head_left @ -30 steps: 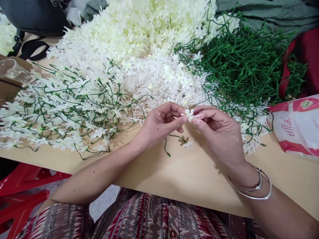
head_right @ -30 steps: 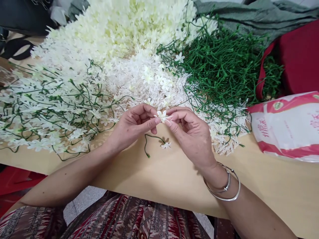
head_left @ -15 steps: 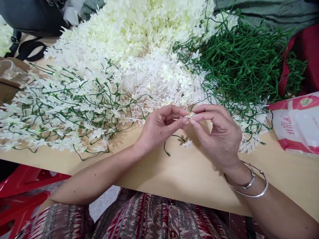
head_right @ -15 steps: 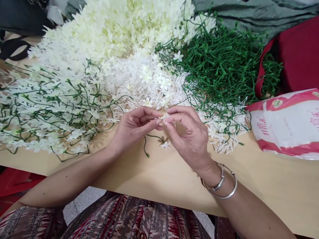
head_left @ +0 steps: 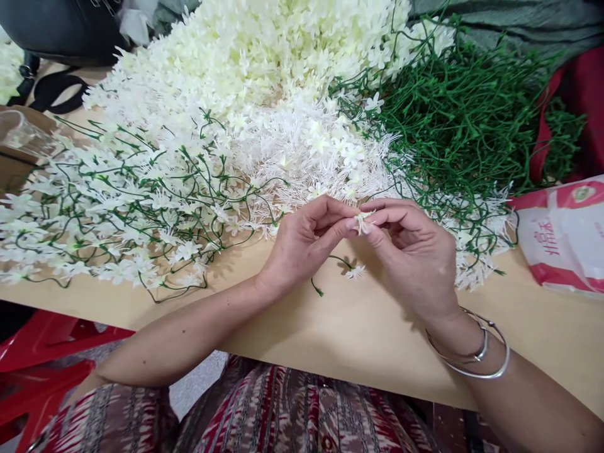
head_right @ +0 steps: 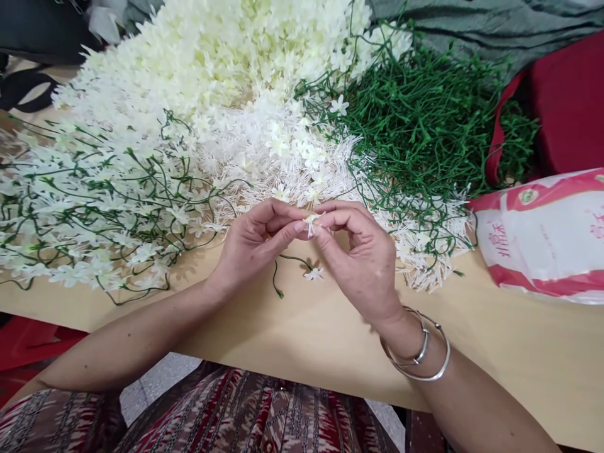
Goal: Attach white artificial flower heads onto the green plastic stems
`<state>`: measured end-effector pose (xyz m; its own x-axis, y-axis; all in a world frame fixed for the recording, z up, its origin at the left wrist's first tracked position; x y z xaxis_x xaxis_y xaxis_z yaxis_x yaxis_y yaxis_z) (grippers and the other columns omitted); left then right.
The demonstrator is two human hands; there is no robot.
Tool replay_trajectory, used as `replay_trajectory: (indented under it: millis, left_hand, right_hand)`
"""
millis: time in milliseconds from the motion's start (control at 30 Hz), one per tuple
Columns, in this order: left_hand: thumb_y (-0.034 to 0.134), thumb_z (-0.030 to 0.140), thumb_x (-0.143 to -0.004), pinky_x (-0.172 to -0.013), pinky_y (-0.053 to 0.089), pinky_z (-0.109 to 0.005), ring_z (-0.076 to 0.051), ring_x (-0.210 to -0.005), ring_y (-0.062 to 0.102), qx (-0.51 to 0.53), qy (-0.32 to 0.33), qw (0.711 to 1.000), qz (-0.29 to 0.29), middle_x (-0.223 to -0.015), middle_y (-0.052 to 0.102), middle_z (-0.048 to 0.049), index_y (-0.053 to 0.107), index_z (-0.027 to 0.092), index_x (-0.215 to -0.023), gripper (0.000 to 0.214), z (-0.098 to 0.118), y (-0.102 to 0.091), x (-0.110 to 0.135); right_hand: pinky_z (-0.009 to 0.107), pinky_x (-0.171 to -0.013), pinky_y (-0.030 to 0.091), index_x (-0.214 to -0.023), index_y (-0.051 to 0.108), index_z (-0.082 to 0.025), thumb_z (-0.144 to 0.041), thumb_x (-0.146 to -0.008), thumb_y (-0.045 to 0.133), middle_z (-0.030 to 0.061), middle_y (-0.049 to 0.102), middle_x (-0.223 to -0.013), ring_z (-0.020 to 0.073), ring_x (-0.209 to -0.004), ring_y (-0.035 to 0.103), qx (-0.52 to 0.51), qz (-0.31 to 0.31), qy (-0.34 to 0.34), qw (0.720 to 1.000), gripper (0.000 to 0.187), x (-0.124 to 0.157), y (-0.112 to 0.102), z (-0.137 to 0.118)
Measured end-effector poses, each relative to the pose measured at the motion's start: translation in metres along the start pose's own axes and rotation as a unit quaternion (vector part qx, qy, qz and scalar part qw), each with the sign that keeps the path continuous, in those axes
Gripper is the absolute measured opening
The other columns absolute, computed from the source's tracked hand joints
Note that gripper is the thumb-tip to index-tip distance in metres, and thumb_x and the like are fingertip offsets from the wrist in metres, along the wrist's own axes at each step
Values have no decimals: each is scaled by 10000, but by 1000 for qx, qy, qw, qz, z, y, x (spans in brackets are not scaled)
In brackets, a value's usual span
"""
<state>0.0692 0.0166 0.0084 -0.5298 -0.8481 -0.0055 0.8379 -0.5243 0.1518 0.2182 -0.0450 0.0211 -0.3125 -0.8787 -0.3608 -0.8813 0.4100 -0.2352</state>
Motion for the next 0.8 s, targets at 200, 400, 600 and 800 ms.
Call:
replay_trajectory:
  millis: [200, 400, 600, 800]
  left_hand:
    - [799, 485, -933, -865, 635, -279, -180, -923, 801, -40, 19, 999, 5, -989, 827, -80, 691, 160, -1020, 354, -1, 1, 1]
    - [749, 399, -986, -829, 627, -269, -187, -947, 803, -94, 57, 994, 6, -1009, 835, -79, 700, 166, -1047, 245, 2, 2, 3]
    - [702, 348, -1012, -754, 573, -264, -165, -872, 757, -137, 78, 987, -12, -982, 819, -68, 718, 177, -1039, 174, 7, 2, 2]
    - [731, 429, -993, -764, 565, -305, -174, -822, 722, -106, 91, 990, -18, -933, 799, -55, 733, 211, -1007, 218, 6, 3, 2]
  right_hand:
    - [458, -957, 579, -889, 731, -262, -238, -906, 786, 46, 752, -1032, 235, -1045, 729, 10, 13, -20, 1000, 62, -1, -2, -4]
    - [462, -954, 575, -900, 725, -289, -188, -900, 768, 41, 753, -1034, 247, -1044, 722, 57, 16, -49, 997, 110, 0, 0, -10]
    - [391, -936, 591, -997, 723, -264, -196, -869, 804, 35, 760, -1085, 200, -1059, 724, -83, 2, 14, 996, 165, -3, -2, 3]
    - [413, -859, 590, -984, 789, -285, -242, -916, 793, 11, 783, -957, 208, -937, 736, 21, -36, -56, 998, 80, -7, -7, -3]
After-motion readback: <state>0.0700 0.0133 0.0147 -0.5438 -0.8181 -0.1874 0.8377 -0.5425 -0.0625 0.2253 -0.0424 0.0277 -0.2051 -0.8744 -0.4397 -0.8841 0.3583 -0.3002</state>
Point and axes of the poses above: each hand's wrist, its own x-axis away from the middle knuckle, its own y-axis out of the palm, z = x × y, the point moved 6 cm from there along -x, towards the middle knuckle
